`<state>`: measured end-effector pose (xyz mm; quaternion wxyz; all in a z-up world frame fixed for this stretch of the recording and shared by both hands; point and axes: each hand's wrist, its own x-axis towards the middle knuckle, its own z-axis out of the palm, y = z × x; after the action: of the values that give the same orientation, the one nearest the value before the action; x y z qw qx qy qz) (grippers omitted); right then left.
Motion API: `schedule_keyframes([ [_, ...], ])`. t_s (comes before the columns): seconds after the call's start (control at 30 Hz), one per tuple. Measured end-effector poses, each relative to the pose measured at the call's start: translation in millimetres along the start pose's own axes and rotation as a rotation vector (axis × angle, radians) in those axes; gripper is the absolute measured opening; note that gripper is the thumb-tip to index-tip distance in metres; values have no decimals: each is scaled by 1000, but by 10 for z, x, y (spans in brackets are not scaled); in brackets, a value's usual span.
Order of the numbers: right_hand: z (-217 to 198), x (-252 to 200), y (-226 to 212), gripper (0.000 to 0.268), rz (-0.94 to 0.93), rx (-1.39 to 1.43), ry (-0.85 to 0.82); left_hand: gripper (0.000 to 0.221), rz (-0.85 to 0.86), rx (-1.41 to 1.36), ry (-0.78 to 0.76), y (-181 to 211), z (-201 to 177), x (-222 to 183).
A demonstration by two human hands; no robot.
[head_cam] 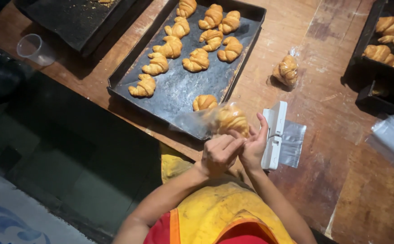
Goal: Bagging and sealing croissants into individual plastic bags.
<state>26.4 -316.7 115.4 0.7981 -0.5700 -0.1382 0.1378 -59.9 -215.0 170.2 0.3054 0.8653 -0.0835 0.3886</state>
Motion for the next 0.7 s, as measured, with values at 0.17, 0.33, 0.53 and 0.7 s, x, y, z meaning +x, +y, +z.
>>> schedule_keyframes([
  [0.17,-247,85,174,65,253,192,-59,23,19,-88,39,76,73,-78],
  [0.33,-487,82,222,46,595,479,-109,22,24,-111,-120,160,56,-88],
  [0.53,-661,1,172,38,461,555,-309,17,-2,-32,-8,97,50,-90],
  [0.7,-963,-131,633,35,728,526,-174,25,52,-126,-101,172,93,-146],
])
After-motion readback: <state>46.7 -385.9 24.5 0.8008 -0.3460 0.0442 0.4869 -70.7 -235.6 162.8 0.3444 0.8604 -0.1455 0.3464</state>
